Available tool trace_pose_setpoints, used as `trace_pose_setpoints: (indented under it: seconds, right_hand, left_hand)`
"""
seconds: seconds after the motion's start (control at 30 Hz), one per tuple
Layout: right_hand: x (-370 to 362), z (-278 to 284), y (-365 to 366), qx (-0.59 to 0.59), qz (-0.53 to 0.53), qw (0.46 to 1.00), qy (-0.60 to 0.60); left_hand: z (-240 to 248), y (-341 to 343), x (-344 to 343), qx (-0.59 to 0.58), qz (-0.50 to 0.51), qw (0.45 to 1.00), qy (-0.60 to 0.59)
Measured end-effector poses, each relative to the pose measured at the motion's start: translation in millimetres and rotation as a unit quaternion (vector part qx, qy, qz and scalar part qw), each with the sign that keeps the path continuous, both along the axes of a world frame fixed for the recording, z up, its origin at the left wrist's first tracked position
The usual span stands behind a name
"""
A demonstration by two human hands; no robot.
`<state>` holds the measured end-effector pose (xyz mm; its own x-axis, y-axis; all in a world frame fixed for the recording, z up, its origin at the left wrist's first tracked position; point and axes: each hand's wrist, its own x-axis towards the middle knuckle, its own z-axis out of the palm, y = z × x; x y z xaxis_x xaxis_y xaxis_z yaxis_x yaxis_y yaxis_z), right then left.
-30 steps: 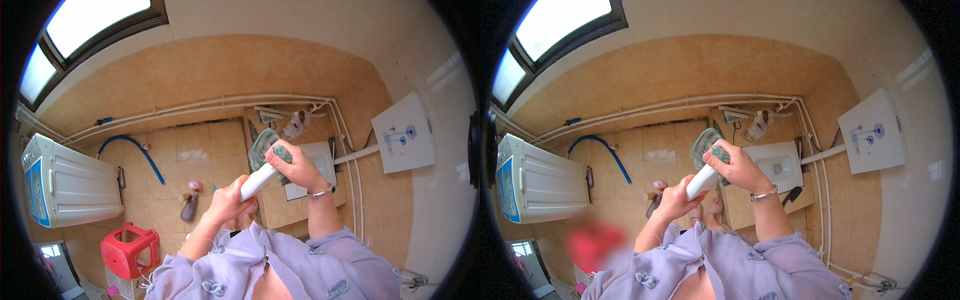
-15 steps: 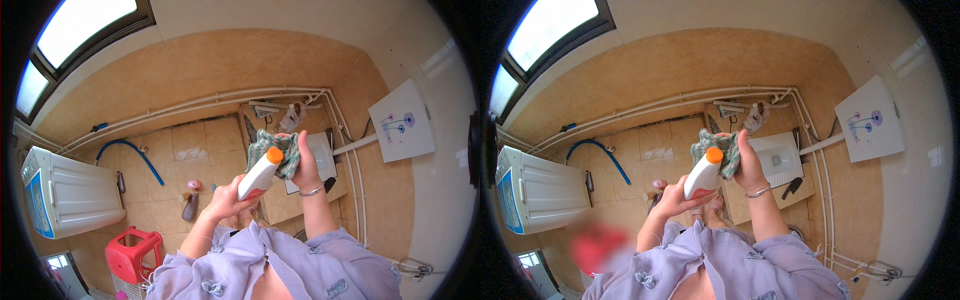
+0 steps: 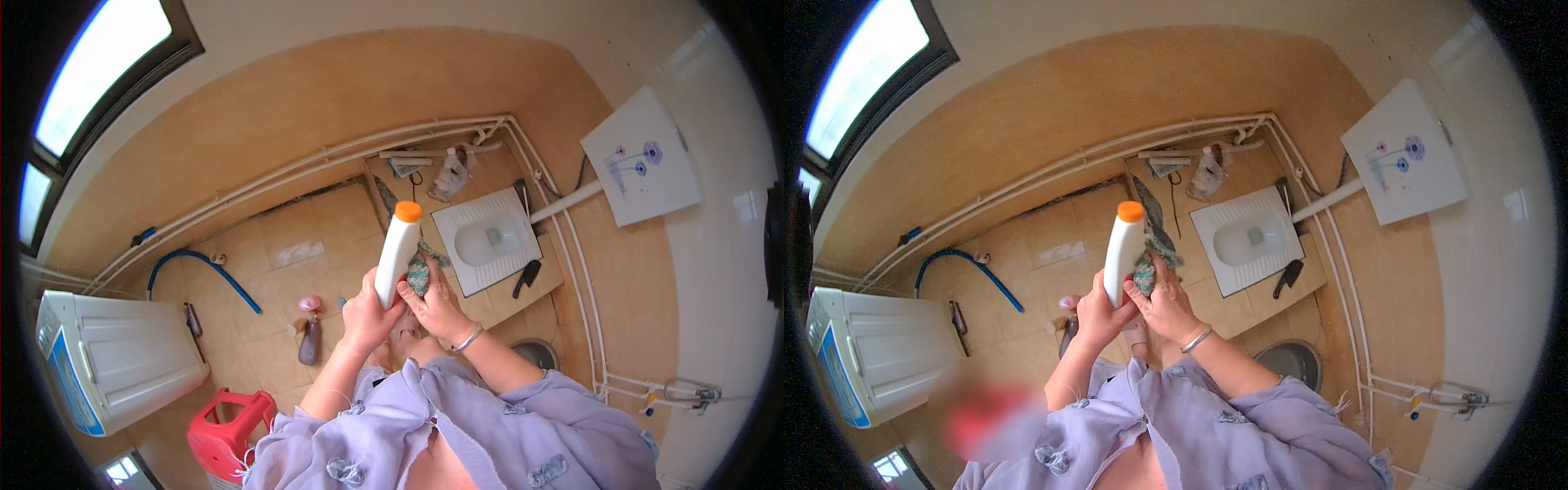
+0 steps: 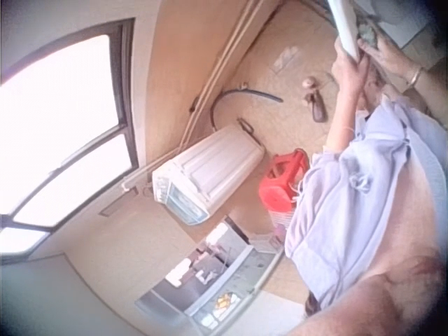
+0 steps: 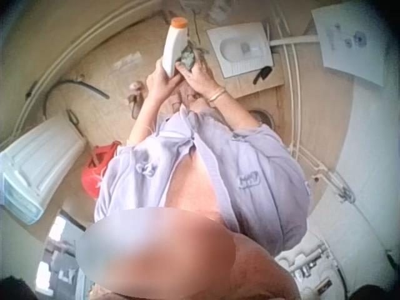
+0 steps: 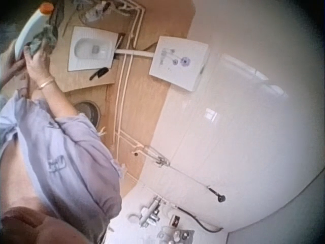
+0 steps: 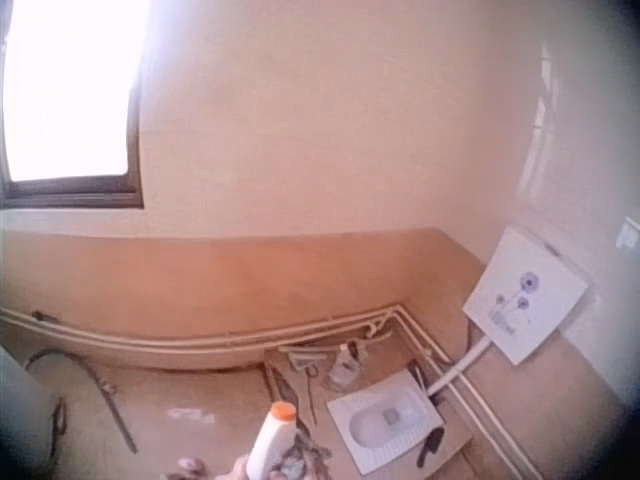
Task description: The person scrapes bathroom floor tiles with a cleaver and wipes the floor and a PVC pipe with a cloth and a cleaning agent.
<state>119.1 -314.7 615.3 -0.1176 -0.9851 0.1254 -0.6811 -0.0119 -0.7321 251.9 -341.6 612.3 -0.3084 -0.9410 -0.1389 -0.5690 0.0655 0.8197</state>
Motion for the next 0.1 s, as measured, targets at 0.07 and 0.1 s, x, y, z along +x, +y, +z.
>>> trace_pose_setpoints:
  seconds: [0.07, 0.1]
  right_hand:
    - [2, -5, 5, 0.079, -0.041, 0.973, -0.214]
    - [0, -8, 8, 0.082, -0.048, 0.972, -0.215]
  left_hand:
    - [-17, 8, -4, -0.069, -0.012, 0.997, -0.035]
    - [-30, 12, -7, -0.142, -0.019, 0.987, -0.068]
